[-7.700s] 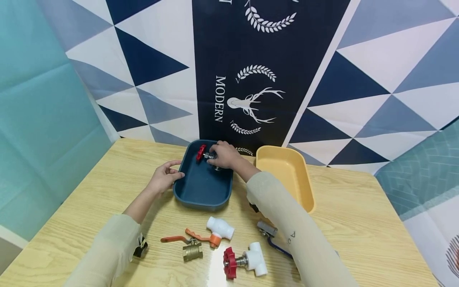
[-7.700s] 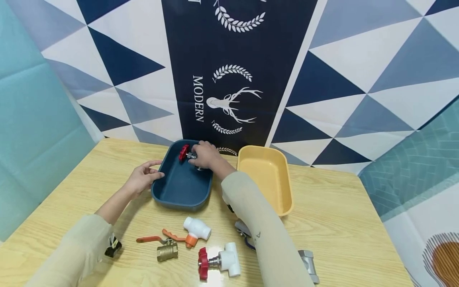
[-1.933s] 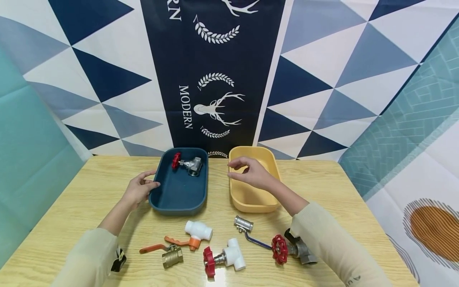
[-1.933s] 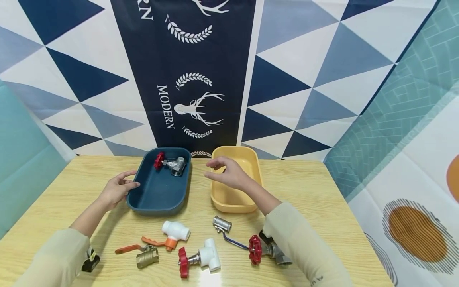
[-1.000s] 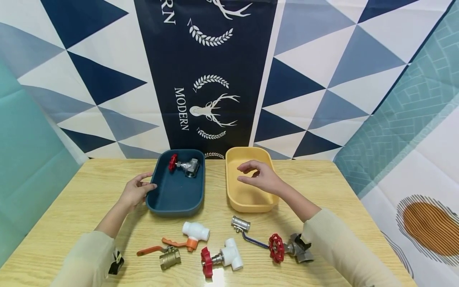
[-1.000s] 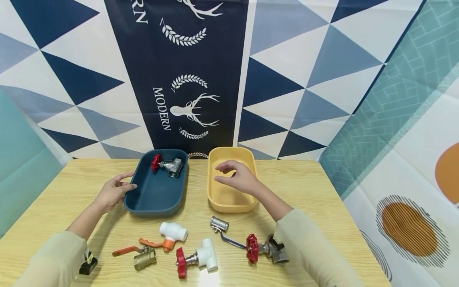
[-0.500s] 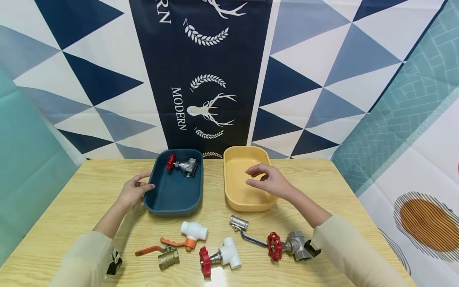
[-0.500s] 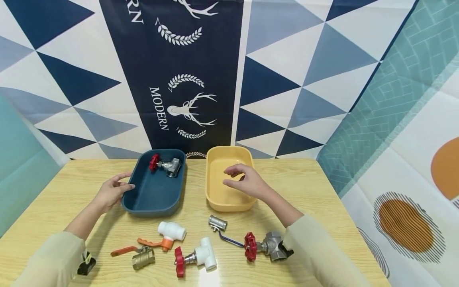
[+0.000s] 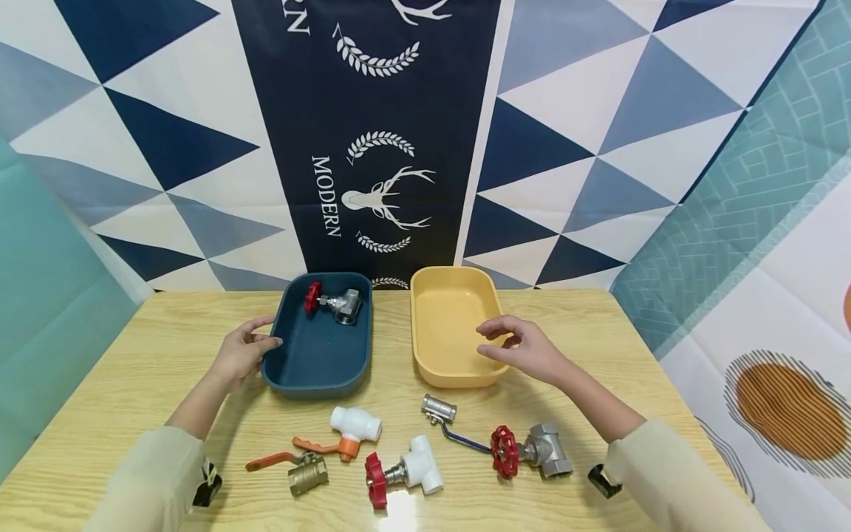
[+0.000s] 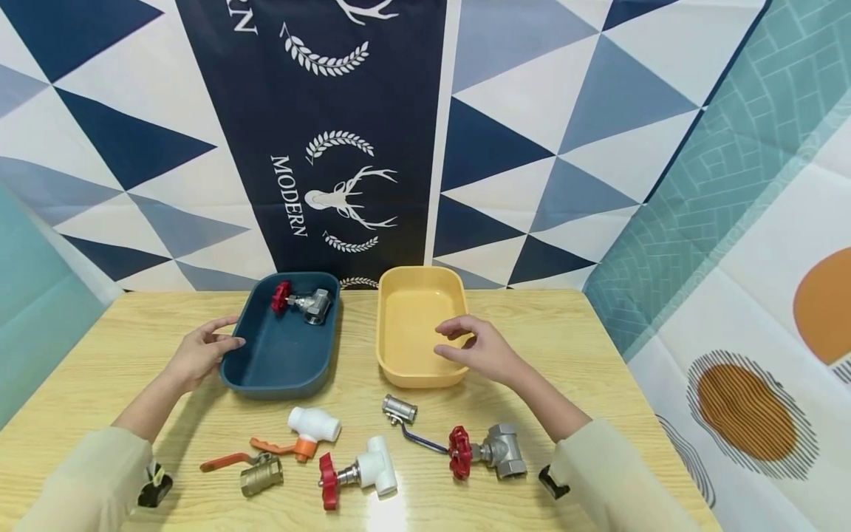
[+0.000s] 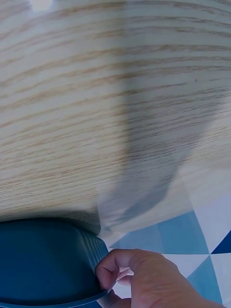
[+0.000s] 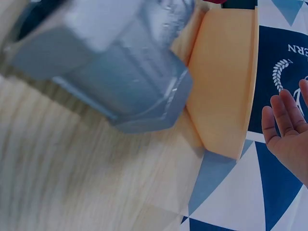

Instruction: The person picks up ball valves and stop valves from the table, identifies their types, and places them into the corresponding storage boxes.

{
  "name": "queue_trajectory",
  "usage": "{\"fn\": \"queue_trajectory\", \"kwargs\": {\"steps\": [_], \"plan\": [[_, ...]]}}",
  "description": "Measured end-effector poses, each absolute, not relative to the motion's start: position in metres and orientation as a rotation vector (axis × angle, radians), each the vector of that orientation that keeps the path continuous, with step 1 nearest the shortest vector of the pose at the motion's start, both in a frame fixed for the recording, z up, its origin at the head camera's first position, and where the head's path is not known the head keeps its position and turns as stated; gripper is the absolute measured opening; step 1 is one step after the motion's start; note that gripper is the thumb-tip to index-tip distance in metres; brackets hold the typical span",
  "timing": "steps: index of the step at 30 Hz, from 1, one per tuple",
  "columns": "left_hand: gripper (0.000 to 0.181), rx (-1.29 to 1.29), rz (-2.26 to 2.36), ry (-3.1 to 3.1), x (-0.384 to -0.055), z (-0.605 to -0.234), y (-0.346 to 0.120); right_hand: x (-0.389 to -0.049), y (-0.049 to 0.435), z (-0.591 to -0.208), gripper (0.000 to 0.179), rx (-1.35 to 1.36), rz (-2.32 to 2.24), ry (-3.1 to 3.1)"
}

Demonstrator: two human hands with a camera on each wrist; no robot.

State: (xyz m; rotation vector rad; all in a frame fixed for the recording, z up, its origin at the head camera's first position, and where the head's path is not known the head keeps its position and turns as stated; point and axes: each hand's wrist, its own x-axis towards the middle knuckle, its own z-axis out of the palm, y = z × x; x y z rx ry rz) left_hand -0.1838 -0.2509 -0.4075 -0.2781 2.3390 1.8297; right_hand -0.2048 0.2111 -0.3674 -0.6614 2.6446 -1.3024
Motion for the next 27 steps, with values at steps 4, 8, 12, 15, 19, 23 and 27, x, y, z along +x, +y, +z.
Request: {"fn": "queue_trajectory", "kwargs": {"steps": [4, 8, 12, 15, 19, 23, 27], "plan": [[0.059, -0.263, 1.834, 2.342, -0.184, -0.408, -0.252, -0.200, 0.216, -0.367, 0.036, -0.663, -1.314, 2.659], [0.059, -0.253, 1.829, 2.352, -0.184, -0.410, -0.253, -0.196, 0.220, -0.368, 0.036, -0.681, -1.318, 2.653], [0.059, -0.248, 1.833, 2.352, -0.185, -0.411, -0.253, -0.193, 0.224, -0.369, 0.035, -0.717, -1.317, 2.644], [0.059, -0.251, 1.834, 2.354, -0.185, -0.412, -0.254, -0.189, 0.226, -0.370, 0.034, -0.731, -1.310, 2.649], [0.059, -0.247, 1.843, 2.347, -0.185, -0.413, -0.254, -0.185, 0.230, -0.371, 0.031, -0.756, -1.303, 2.656], [0.059, -0.235, 1.851, 2.338, -0.185, -0.412, -0.255, -0.181, 0.235, -0.371, 0.030, -0.753, -1.301, 2.668], [0.059, -0.227, 1.848, 2.342, -0.185, -0.412, -0.255, -0.178, 0.239, -0.371, 0.032, -0.748, -1.294, 2.670]]}}
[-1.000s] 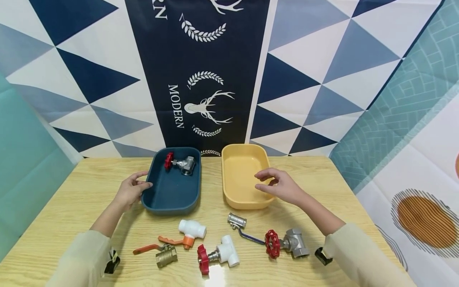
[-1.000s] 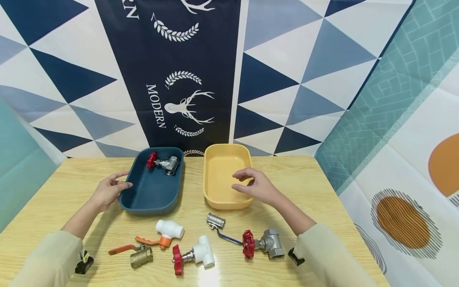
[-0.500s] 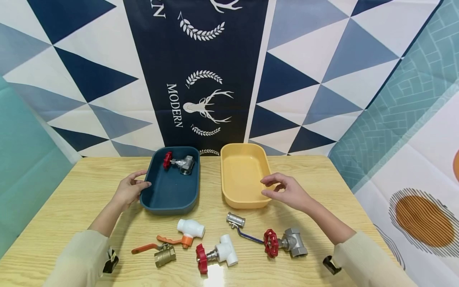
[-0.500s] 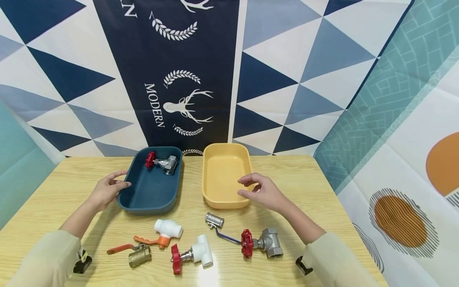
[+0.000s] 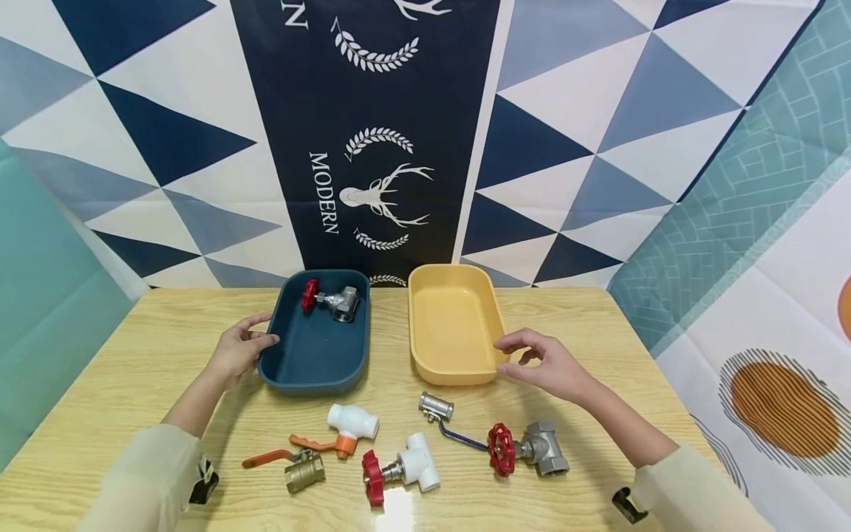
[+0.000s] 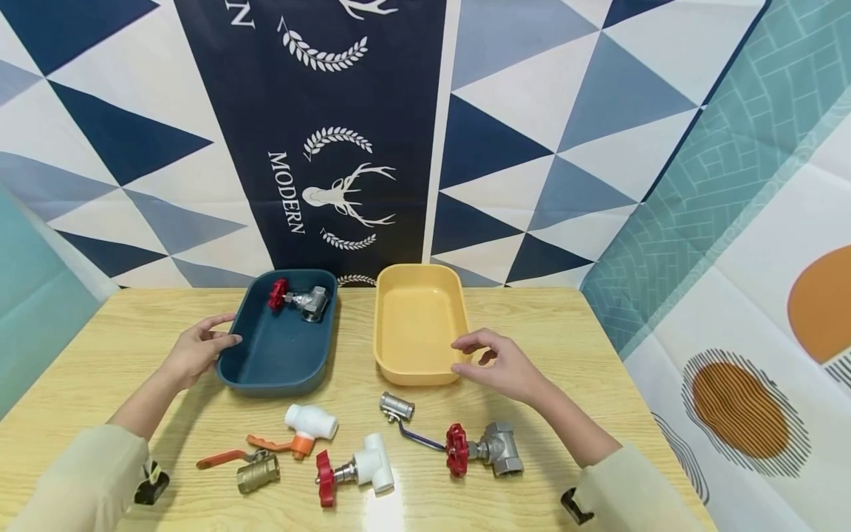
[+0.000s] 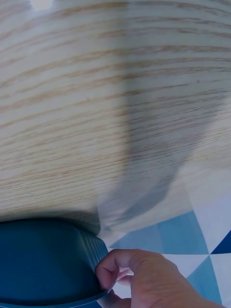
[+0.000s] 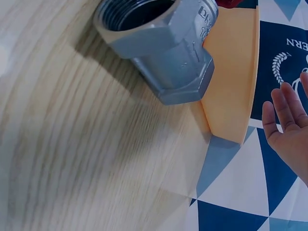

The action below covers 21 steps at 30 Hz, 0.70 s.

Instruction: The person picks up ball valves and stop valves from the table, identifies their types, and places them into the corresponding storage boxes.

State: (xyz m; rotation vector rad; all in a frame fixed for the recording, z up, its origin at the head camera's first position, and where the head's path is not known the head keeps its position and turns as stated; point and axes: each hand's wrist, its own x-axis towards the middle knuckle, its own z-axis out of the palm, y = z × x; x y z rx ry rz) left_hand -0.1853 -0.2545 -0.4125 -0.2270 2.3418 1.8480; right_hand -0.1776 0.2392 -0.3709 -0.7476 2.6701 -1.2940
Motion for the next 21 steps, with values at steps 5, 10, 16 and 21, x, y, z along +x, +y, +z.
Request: {"fn": "queue_trajectory", "kwargs": {"steps": [5, 10, 16, 21], "plan": [[0.059, -0.230, 1.843, 2.339, -0.185, -0.411, -0.253, -0.173, 0.245, -0.372, 0.031, -0.768, -1.276, 2.665], [0.059, -0.238, 1.842, 2.333, -0.184, -0.409, -0.253, -0.168, 0.251, -0.377, 0.030, -0.796, -1.230, 2.682], [0.059, -0.241, 1.840, 2.335, -0.184, -0.409, -0.253, -0.161, 0.258, -0.379, 0.029, -0.857, -1.205, 2.688], [0.059, -0.230, 1.847, 2.332, -0.183, -0.409, -0.253, -0.156, 0.265, -0.378, 0.032, -0.836, -1.131, 2.670]]}}
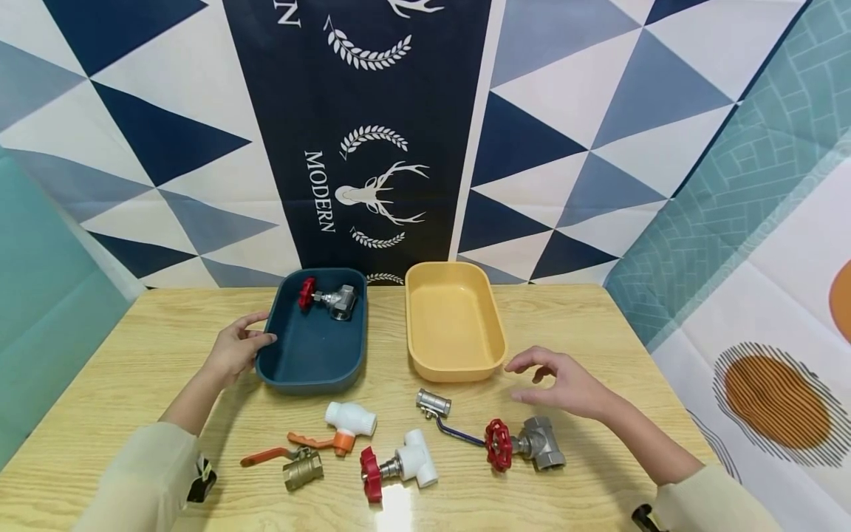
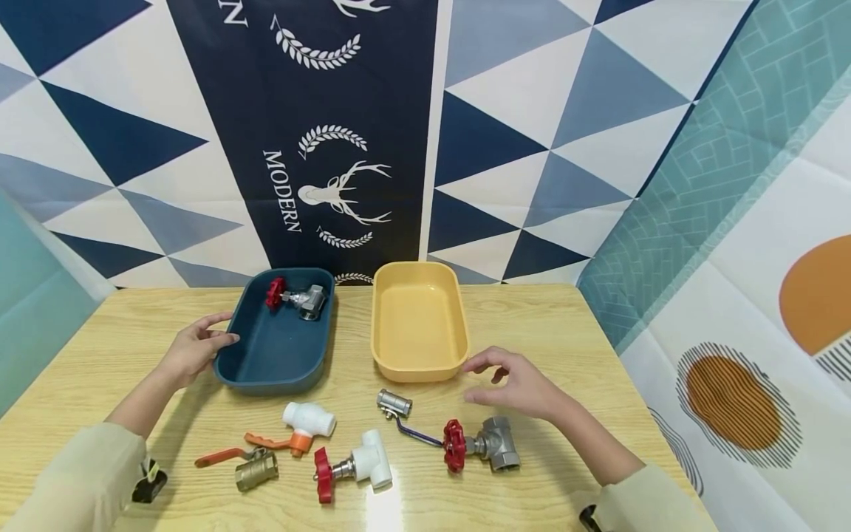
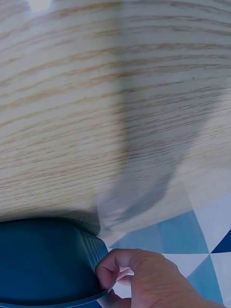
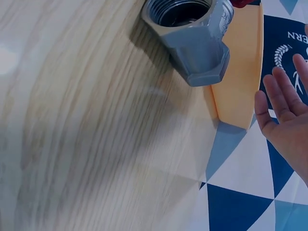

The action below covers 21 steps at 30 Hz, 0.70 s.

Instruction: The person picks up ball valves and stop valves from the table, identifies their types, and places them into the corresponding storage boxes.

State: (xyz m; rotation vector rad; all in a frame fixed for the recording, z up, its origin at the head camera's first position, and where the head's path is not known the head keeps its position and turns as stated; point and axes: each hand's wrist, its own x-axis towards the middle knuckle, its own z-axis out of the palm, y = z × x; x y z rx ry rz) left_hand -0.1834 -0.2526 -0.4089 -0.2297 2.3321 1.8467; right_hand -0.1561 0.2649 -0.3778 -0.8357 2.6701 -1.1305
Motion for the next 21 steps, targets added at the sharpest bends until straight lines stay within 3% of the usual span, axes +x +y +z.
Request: {"fn": "queue_trajectory", "kwargs": {"steps": [21], "plan": [[0.061, -0.218, 1.829, 2.347, -0.1854, -0.4097, -0.2529, -0.1502, 0.2750, -0.3866, 0.041, -0.835, -0.949, 2.400]]}}
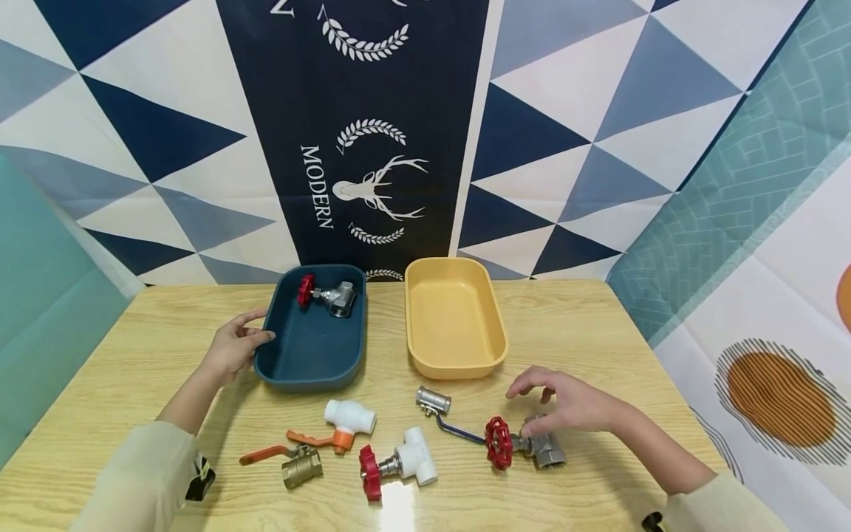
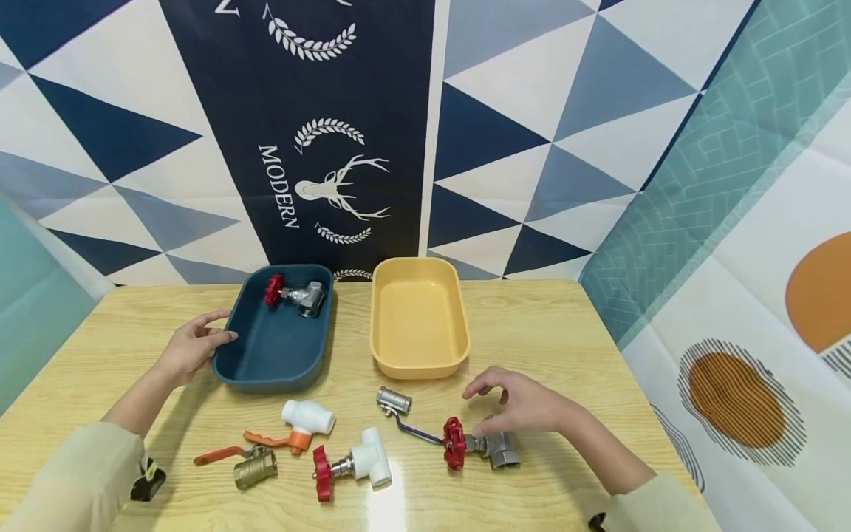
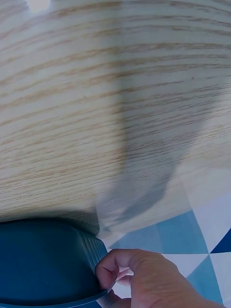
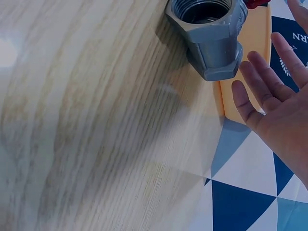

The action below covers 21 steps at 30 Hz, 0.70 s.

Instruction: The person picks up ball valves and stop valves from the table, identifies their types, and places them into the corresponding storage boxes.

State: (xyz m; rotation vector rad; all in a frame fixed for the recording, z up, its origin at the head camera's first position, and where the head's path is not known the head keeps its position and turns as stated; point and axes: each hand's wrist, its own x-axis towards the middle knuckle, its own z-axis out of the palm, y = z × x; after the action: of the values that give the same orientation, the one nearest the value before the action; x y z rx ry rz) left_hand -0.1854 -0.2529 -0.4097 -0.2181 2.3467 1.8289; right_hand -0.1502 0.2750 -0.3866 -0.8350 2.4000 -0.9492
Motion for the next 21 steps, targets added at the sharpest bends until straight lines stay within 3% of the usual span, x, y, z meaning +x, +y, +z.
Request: {"fn": "queue_trajectory", "kwargs": {"steps": [21], "plan": [[0.060, -0.221, 1.826, 2.348, -0.186, -0.410, -0.253, -0.135, 0.279, -0.392, 0.046, -0.944, -0.857, 2.395]]}}
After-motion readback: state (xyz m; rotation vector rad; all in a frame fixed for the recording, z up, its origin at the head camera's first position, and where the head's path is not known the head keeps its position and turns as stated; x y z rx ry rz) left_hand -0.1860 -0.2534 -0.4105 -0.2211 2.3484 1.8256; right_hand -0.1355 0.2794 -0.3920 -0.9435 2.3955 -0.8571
